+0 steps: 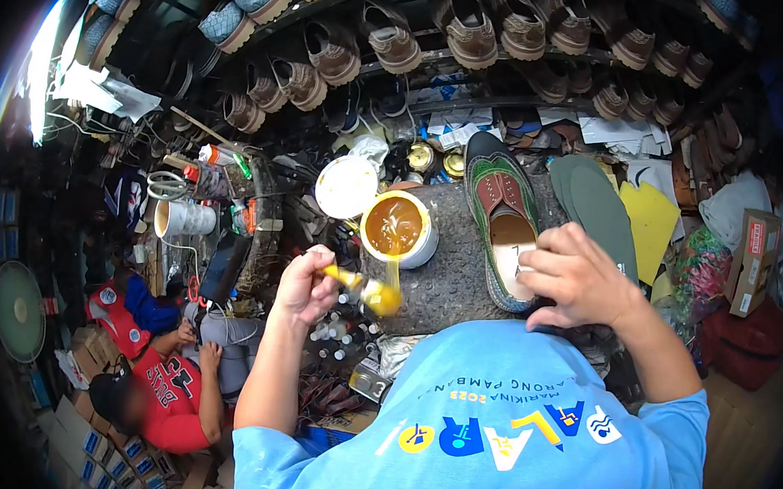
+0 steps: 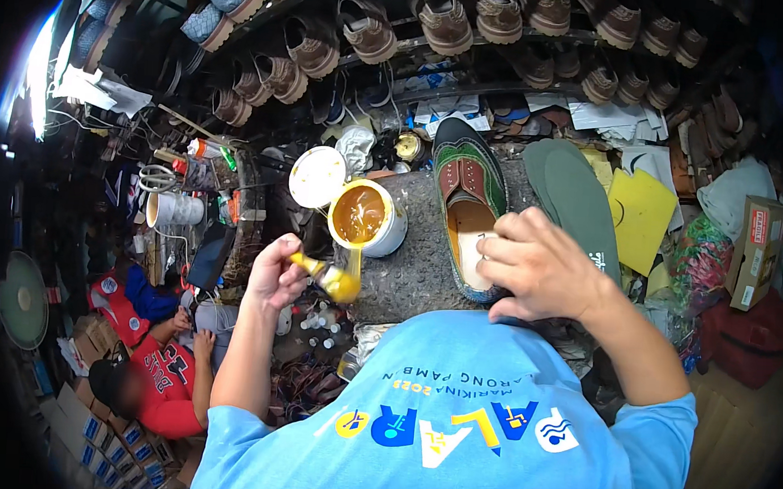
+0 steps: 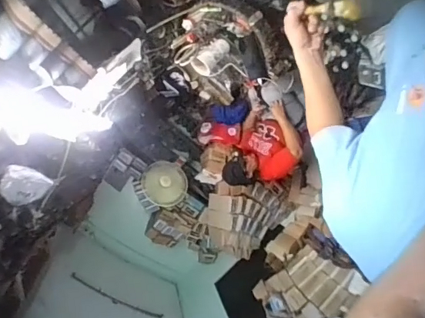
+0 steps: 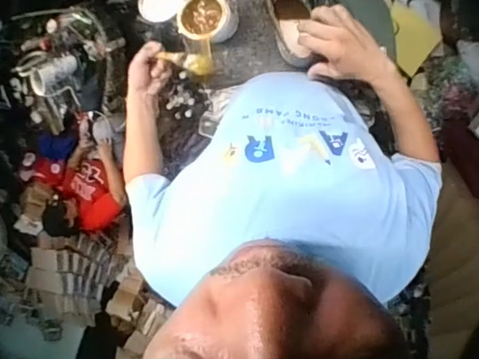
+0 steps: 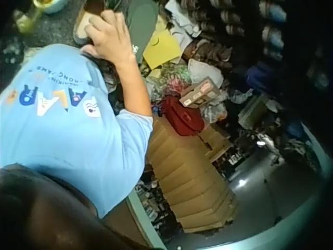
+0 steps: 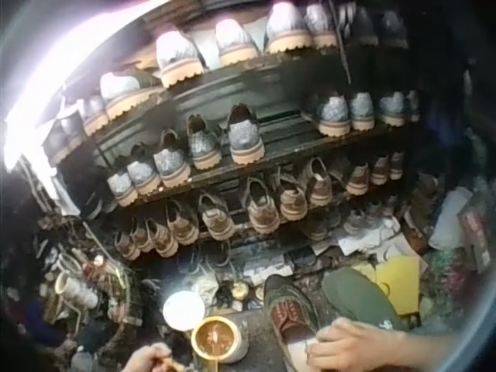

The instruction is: Applying adhesive inside a shoe using a brush and inserting an insole.

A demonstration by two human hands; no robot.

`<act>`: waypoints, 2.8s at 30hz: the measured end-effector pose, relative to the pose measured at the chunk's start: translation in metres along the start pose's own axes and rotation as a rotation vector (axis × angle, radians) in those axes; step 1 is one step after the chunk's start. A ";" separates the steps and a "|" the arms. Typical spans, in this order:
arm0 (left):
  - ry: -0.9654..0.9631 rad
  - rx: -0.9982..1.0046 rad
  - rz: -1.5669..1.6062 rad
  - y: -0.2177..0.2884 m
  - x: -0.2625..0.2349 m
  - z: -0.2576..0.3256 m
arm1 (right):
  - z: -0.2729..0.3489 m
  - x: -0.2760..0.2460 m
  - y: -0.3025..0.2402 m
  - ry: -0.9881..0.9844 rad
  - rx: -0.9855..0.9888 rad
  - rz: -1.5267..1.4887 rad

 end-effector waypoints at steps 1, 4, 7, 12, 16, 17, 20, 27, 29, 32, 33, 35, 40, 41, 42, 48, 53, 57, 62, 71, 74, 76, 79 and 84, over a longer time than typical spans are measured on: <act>-0.122 0.095 0.032 0.016 0.012 0.011 | -0.006 -0.003 0.005 -0.038 0.003 0.038; 0.061 0.295 0.465 0.065 -0.006 0.016 | -0.013 0.001 0.012 -0.126 0.011 0.066; 0.119 0.062 -0.006 0.014 0.001 0.006 | -0.012 0.008 0.017 -0.169 0.023 0.004; -0.244 0.614 0.471 0.151 0.089 0.110 | 0.006 0.009 0.009 -0.073 0.081 -0.127; -0.358 0.827 0.516 0.195 0.089 0.153 | 0.020 0.008 0.011 0.061 0.208 -0.273; -0.415 0.850 0.525 0.198 0.089 0.160 | 0.023 0.007 0.011 0.150 0.249 -0.299; -0.403 0.937 0.474 0.197 0.087 0.168 | 0.048 0.021 0.016 0.245 0.399 -0.315; -0.348 1.132 0.034 0.191 0.092 0.173 | 0.075 0.060 0.044 0.556 0.765 -0.881; -0.342 1.144 -0.143 0.168 0.112 0.176 | 0.075 0.065 0.047 0.533 0.811 -0.924; -0.158 1.180 -0.476 0.122 0.163 0.162 | 0.081 0.069 0.053 0.532 0.794 -0.799; -0.153 1.207 -0.594 0.106 0.190 0.159 | 0.082 0.070 0.055 0.519 0.827 -0.805; -0.302 1.289 -0.851 0.071 0.235 0.144 | 0.086 0.071 0.054 0.497 0.877 -0.811; -0.257 1.460 -1.065 -0.006 0.272 0.086 | 0.085 0.068 0.051 0.586 0.867 -0.884; -0.231 1.484 -1.067 -0.013 0.273 0.073 | 0.083 0.068 0.050 0.584 0.852 -0.897; -0.221 1.506 -1.067 -0.014 0.278 0.066 | 0.085 0.067 0.052 0.584 0.872 -0.898; -0.372 1.120 -1.029 -0.009 0.273 0.066 | 0.085 0.062 0.053 0.599 0.861 -0.898; -0.235 1.222 -1.078 0.004 0.271 0.051 | 0.082 0.064 0.057 0.562 0.859 -0.887; -0.216 1.215 -1.082 0.003 0.276 0.047 | 0.081 0.060 0.055 0.572 0.823 -0.888; -0.389 1.077 -1.041 0.004 0.274 0.052 | 0.083 0.062 0.055 0.576 0.837 -0.907; -0.462 1.032 -1.085 0.004 0.278 0.069 | 0.083 0.060 0.054 0.574 0.845 -0.879; -0.167 1.218 -1.197 0.015 0.272 0.056 | 0.082 0.060 0.053 0.527 0.889 -0.844; -0.163 1.180 -1.181 0.009 0.272 0.048 | 0.080 0.060 0.054 0.548 0.874 -0.826; -0.206 0.997 -1.101 -0.002 0.271 0.058 | 0.079 0.058 0.054 0.572 0.821 -0.824; -0.338 1.095 -1.089 0.007 0.272 0.070 | 0.080 0.057 0.052 0.555 0.790 -0.782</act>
Point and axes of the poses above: each hand's wrist, its own z-axis away from the middle knuckle, its own x-axis out of the palm, y = z × x, the point moved 9 cm from there along -z, towards the middle knuckle, and after that the axes turned 11 degrees about y, right-handed, at the moved point
